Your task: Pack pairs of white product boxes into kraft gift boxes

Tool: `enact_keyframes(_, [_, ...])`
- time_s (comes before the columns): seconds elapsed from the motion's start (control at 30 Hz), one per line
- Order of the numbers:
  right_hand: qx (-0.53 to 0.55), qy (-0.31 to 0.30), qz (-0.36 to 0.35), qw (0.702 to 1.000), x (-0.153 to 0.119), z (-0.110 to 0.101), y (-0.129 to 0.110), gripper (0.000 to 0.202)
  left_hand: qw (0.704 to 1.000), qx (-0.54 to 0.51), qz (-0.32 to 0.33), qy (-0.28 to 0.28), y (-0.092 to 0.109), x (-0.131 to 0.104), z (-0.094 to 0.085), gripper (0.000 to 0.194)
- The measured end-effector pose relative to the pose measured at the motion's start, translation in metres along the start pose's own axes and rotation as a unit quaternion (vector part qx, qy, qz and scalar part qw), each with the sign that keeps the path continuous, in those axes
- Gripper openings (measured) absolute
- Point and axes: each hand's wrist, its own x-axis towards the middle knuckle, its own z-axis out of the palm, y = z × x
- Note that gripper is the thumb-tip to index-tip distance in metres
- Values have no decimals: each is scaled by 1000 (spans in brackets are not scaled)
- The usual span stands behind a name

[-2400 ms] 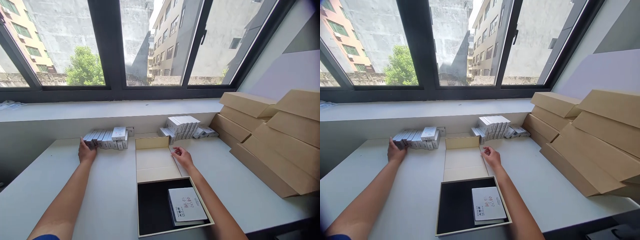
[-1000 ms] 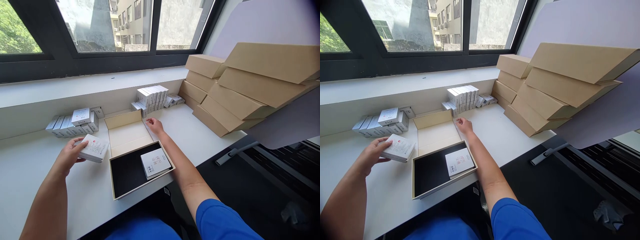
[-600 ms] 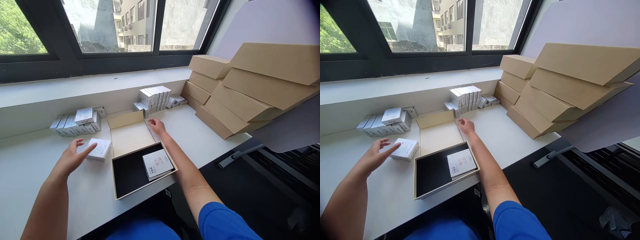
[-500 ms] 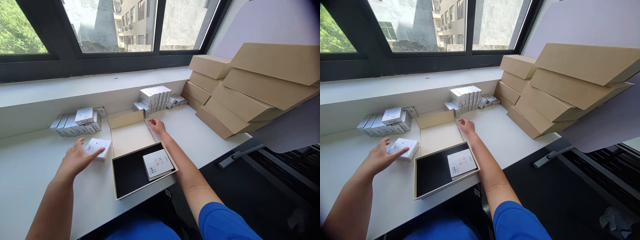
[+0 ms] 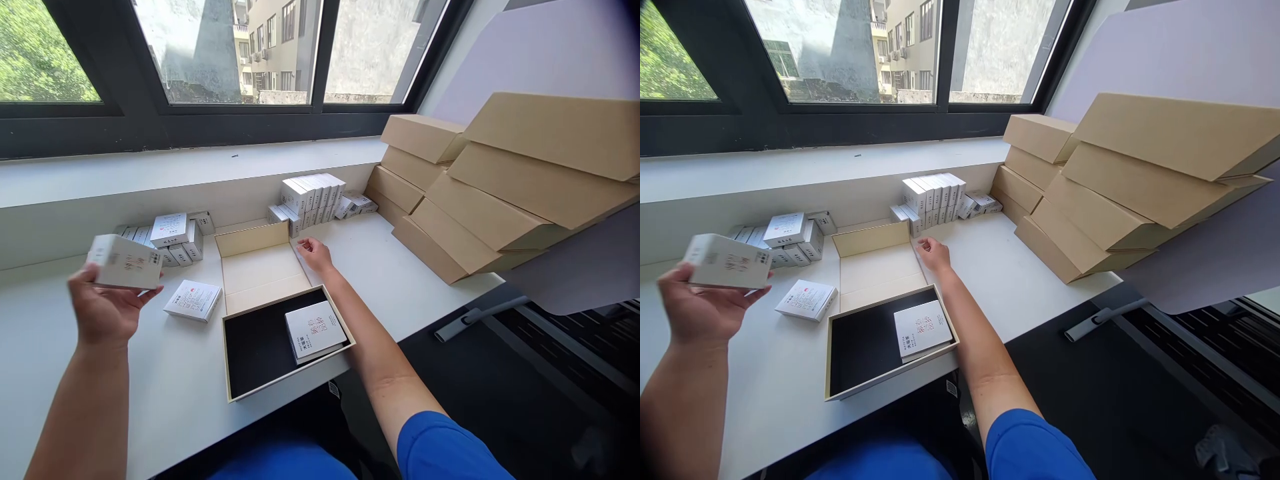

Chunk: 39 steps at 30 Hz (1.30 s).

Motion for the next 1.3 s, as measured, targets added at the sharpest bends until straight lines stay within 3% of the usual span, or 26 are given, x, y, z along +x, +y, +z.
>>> enact_keyframes(0.1, [13,-2,5,1000,0,0,1,25,983,-182,-9,7,6,-4,1,68])
enact_keyframes(0.17, [19,-4,7,1000,0,0,1,24,969,-242,-27,30,3,-9,7,63])
enact_keyframes(0.27, [20,-4,8,1000,-1,-1,1,25,956,-286,-51,30,-5,-12,12,53])
enact_keyframes(0.37, [14,-4,7,1000,-1,-1,0,25,957,-285,-42,-13,-13,-9,10,51])
enact_keyframes(0.47, [7,-3,5,1000,-1,0,0,27,977,-206,-28,-46,-21,-4,3,64])
enact_keyframes(0.53, [4,-4,3,1000,-1,0,1,27,996,-76,-8,-43,-24,-4,-1,81])
enact_keyframes(0.6, [5,-4,0,1000,-1,0,1,28,993,103,33,-56,-24,-8,-2,103])
enact_keyframes(0.7, [7,-1,-2,1000,-1,0,1,29,930,340,90,-104,-22,-24,5,116])
enact_keyframes(0.8, [10,2,-3,1000,-1,1,1,29,871,472,81,-107,-23,-42,19,100])
enact_keyframes(0.9, [11,0,-4,1000,0,2,3,27,854,510,32,-103,-28,-47,29,79])
enact_keyframes(1.03, [15,-5,-1,1000,0,3,5,23,874,468,-3,-130,-29,-39,28,53])
enact_keyframes(1.17, [10,-6,5,1000,-1,2,2,22,876,477,33,-56,-28,-38,35,22])
enact_keyframes(1.23, [8,-5,11,1000,-2,1,0,23,866,492,86,-20,-32,-43,46,23])
enact_keyframes(1.3, [6,-5,15,1000,-2,0,-3,24,858,499,124,-10,-38,-47,59,37])
